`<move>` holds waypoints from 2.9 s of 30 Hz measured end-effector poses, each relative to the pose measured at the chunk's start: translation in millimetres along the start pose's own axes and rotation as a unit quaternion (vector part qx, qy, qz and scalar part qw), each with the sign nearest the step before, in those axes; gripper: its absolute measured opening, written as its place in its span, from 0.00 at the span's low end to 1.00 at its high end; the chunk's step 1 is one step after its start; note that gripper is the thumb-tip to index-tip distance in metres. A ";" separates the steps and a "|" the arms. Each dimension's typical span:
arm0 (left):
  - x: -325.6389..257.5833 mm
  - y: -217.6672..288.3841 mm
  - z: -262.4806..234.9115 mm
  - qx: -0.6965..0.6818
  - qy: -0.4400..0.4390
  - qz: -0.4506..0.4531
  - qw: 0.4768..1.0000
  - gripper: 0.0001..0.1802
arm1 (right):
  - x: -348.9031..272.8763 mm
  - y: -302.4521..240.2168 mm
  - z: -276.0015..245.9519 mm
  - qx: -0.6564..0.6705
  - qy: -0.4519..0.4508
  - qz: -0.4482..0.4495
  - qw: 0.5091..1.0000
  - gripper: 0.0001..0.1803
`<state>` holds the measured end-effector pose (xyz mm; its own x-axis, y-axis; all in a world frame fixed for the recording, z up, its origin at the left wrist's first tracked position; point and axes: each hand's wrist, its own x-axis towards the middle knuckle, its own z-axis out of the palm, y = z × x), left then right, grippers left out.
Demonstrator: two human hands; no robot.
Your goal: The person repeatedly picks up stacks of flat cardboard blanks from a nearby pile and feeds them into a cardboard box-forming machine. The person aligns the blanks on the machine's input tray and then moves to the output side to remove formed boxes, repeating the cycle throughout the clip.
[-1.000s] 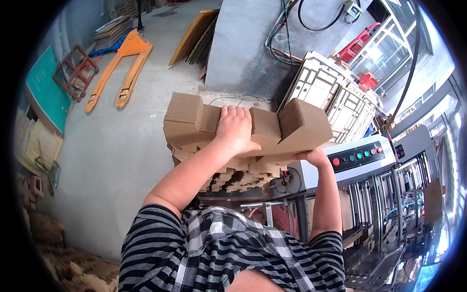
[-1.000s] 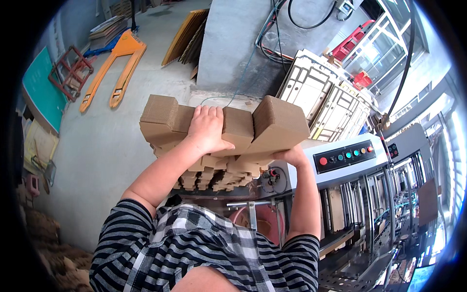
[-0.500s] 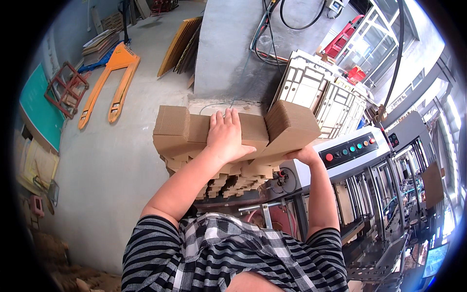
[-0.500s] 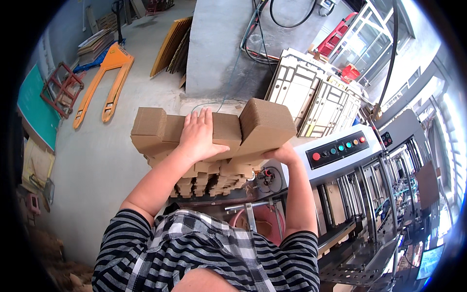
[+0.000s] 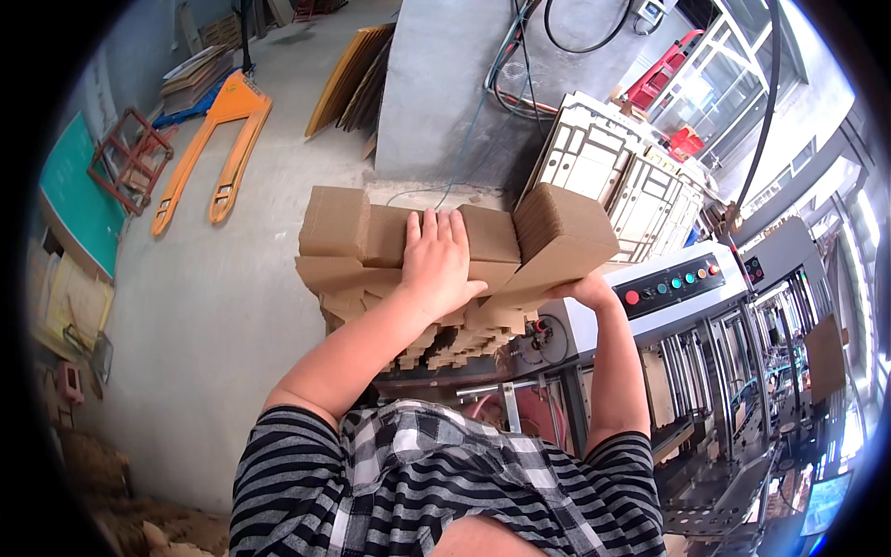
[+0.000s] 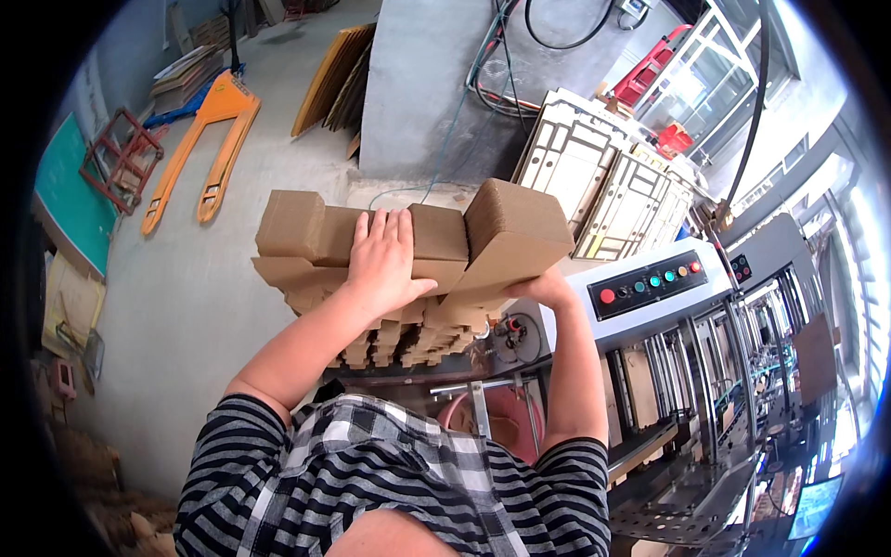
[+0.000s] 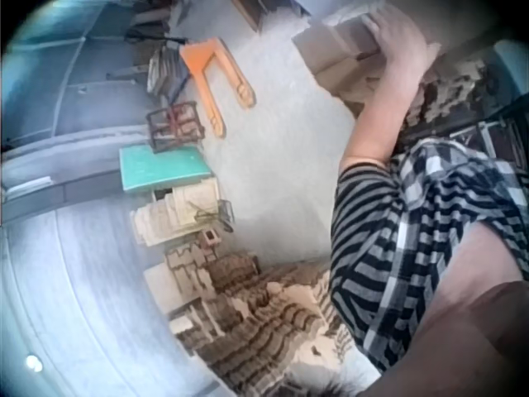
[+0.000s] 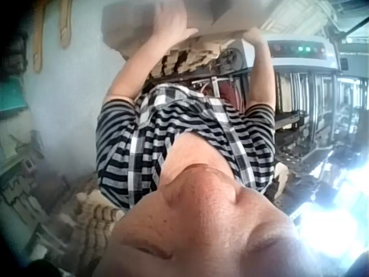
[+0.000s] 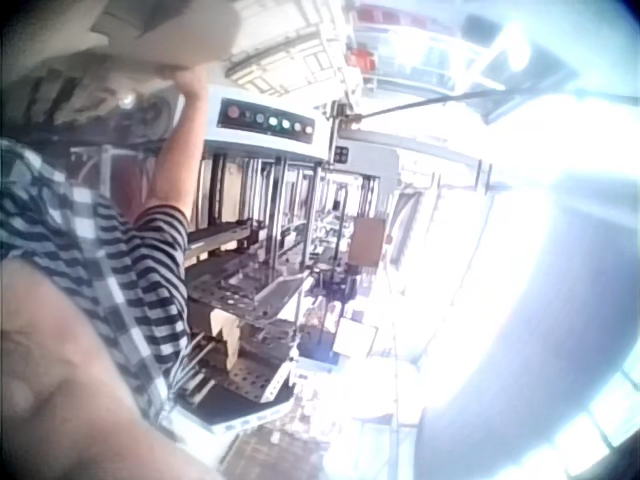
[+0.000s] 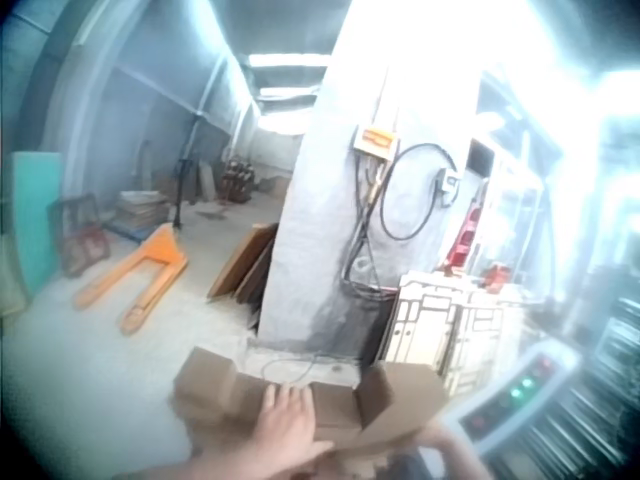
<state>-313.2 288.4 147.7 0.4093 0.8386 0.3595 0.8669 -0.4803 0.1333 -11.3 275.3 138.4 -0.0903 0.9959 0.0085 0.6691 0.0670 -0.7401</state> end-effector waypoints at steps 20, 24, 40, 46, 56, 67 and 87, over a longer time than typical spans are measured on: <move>18.3 -42.2 -15.5 0.028 -0.092 0.035 0.995 0.61 | 0.2 1.7 -3.1 -0.035 -0.011 0.018 0.999 0.30; 23.0 -43.6 -11.4 0.030 -0.094 0.073 0.992 0.54 | 0.6 2.3 -2.3 -0.032 -0.007 0.025 0.999 0.33; 21.9 -49.0 -11.3 0.003 -0.071 0.086 0.994 0.51 | -62.9 -100.4 -53.7 -0.101 0.240 -0.053 0.964 0.48; 22.1 -48.5 -6.7 -0.007 -0.041 0.097 0.994 0.49 | -44.8 -188.7 20.1 -0.114 0.064 -0.335 0.933 0.43; 21.3 -44.2 -12.4 -0.059 -0.008 0.089 0.994 0.48 | 47.0 -166.4 86.8 -0.414 -0.042 -0.142 0.898 0.56; 8.5 -32.2 -18.4 -0.049 -0.022 0.092 0.994 0.51 | 36.5 -160.7 86.3 -0.444 -0.049 -0.159 0.880 0.52; -2.7 -33.8 -11.6 -0.045 0.015 0.105 0.993 0.50 | 20.5 -153.8 88.4 -0.438 0.013 -0.234 0.868 0.51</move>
<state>-346.9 299.3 152.9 0.5691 0.7096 0.4155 0.7334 -0.6665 0.1339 -181.3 280.0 192.9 -0.4939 0.8479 0.1928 0.8690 0.4734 0.1441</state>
